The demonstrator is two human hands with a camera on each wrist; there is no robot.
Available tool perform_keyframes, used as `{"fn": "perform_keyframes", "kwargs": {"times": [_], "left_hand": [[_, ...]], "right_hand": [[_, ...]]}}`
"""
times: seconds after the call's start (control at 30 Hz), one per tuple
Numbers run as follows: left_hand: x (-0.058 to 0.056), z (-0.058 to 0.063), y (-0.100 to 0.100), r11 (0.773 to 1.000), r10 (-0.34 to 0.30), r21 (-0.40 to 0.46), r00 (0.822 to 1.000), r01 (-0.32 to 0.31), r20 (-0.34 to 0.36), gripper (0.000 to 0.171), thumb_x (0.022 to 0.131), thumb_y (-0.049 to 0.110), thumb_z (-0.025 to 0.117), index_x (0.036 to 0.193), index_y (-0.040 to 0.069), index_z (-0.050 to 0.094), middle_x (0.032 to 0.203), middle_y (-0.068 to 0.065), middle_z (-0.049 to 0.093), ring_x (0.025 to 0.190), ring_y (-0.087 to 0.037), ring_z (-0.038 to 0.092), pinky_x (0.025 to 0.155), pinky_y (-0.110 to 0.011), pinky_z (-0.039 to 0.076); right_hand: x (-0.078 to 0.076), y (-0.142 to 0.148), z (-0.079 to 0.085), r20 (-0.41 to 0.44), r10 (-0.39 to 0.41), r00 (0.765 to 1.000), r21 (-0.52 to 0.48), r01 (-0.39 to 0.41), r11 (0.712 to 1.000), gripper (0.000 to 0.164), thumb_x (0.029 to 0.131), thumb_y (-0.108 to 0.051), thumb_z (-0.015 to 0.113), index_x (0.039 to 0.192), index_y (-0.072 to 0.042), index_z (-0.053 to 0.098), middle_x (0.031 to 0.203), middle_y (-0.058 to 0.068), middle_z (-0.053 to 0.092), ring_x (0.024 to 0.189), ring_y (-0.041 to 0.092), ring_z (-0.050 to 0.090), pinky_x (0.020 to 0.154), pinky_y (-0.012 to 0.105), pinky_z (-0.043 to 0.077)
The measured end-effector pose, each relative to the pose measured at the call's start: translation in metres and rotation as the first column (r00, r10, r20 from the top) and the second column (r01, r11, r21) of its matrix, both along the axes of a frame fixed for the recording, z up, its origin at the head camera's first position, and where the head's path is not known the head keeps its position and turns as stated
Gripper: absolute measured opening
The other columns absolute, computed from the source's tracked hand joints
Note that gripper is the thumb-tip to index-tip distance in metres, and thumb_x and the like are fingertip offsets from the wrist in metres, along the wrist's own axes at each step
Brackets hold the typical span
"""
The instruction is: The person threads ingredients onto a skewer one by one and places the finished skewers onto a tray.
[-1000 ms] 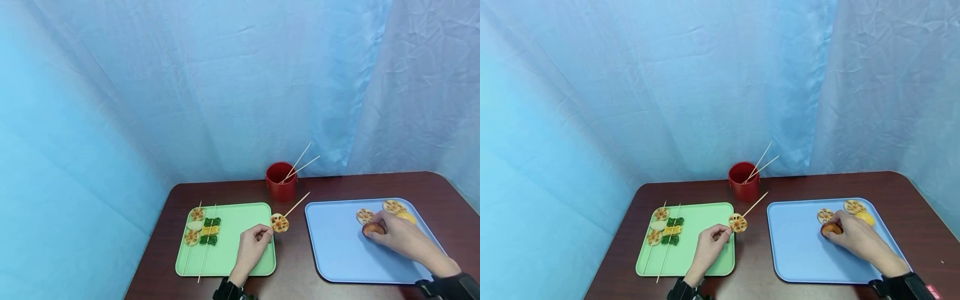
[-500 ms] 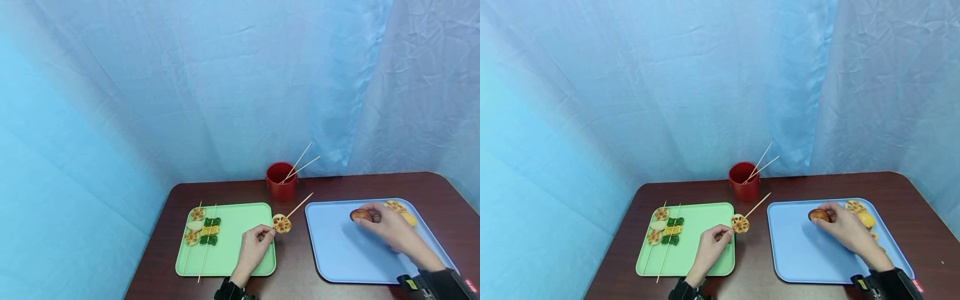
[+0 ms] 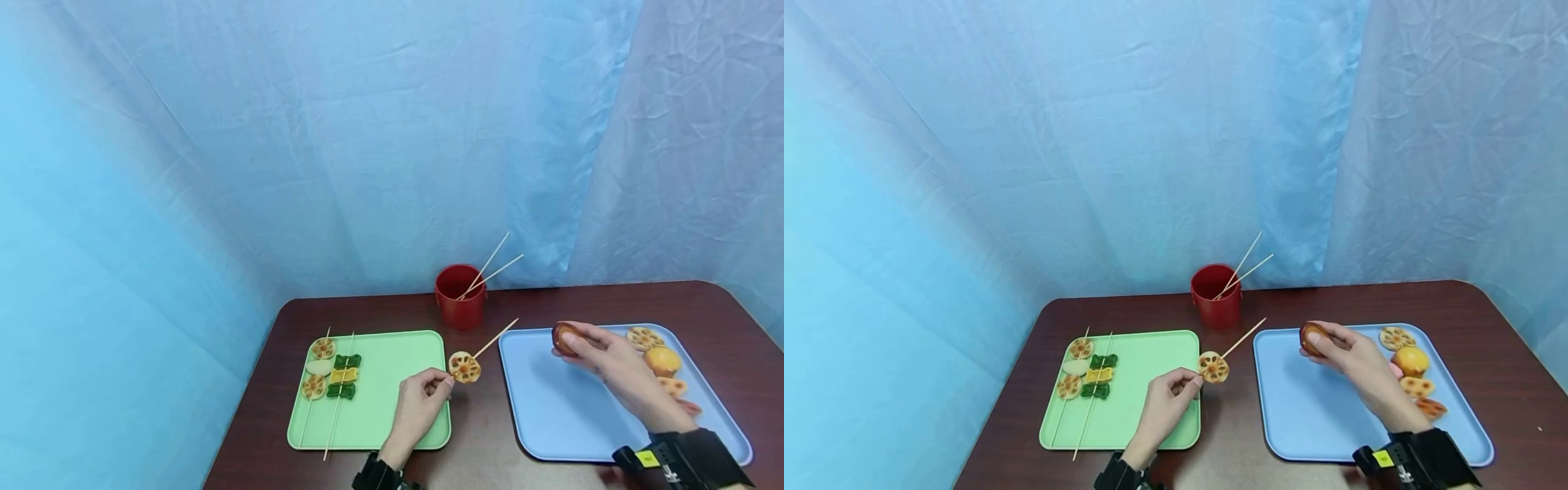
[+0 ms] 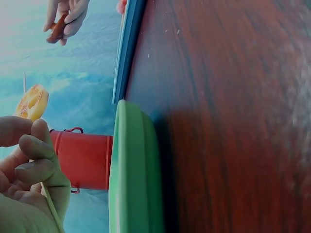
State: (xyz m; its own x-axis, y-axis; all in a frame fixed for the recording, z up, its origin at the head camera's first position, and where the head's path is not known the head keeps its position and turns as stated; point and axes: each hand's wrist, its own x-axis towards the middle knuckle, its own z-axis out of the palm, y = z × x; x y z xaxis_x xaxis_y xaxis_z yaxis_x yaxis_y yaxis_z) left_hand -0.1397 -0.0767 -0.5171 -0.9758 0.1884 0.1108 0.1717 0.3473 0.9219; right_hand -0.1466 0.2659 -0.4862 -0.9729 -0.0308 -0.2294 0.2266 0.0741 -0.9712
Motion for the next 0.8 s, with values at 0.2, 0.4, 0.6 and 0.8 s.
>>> {"fn": "perform_keyframes", "kwargs": {"times": [0.2,0.4,0.6,0.8], "left_hand": [[0.002,-0.001,0.001,0.999,-0.048,0.006,0.999,0.048,0.002,0.019,0.098,0.019,0.071,0.095,0.002,0.078,0.073,-0.001,0.071,0.058,-0.001,0.057,0.056,-0.018,0.044],[0.004,-0.003,0.003,0.996,-0.091,0.018,0.996,0.092,-0.022,0.018,0.097,0.018,0.071,0.094,0.002,0.077,0.072,0.001,0.070,0.058,0.001,0.056,0.056,-0.016,0.045],[0.006,-0.001,0.006,0.994,-0.113,-0.007,0.993,0.113,-0.027,0.017,0.096,0.017,0.070,0.093,0.002,0.077,0.070,0.009,0.067,0.057,0.003,0.055,0.056,-0.017,0.046],[0.006,-0.003,0.005,0.992,-0.121,-0.037,0.992,0.119,-0.047,0.016,0.096,0.016,0.070,0.092,0.003,0.078,0.069,0.011,0.065,0.056,0.004,0.052,0.056,-0.017,0.045]], "right_hand": [[-0.001,-0.006,0.001,0.006,-0.023,1.000,-0.249,0.024,0.968,0.073,0.105,-0.033,0.061,0.158,0.004,0.028,0.121,-0.006,0.059,0.103,0.014,0.072,0.094,0.033,0.055],[0.000,-0.014,-0.001,0.004,-0.023,1.000,-0.404,0.023,0.914,0.038,0.106,-0.027,0.059,0.142,-0.015,0.052,0.126,-0.001,0.055,0.105,0.019,0.072,0.095,0.033,0.055],[-0.002,-0.021,0.000,0.037,-0.020,0.999,-0.464,0.034,0.885,0.030,0.107,-0.029,0.058,0.135,-0.019,0.056,0.127,-0.004,0.056,0.106,0.020,0.072,0.098,0.035,0.053],[-0.001,-0.026,-0.003,-0.038,0.011,0.999,-0.413,-0.026,0.910,0.045,0.108,-0.027,0.055,0.150,-0.011,0.048,0.129,-0.002,0.055,0.109,0.016,0.071,0.095,0.032,0.054]]}}
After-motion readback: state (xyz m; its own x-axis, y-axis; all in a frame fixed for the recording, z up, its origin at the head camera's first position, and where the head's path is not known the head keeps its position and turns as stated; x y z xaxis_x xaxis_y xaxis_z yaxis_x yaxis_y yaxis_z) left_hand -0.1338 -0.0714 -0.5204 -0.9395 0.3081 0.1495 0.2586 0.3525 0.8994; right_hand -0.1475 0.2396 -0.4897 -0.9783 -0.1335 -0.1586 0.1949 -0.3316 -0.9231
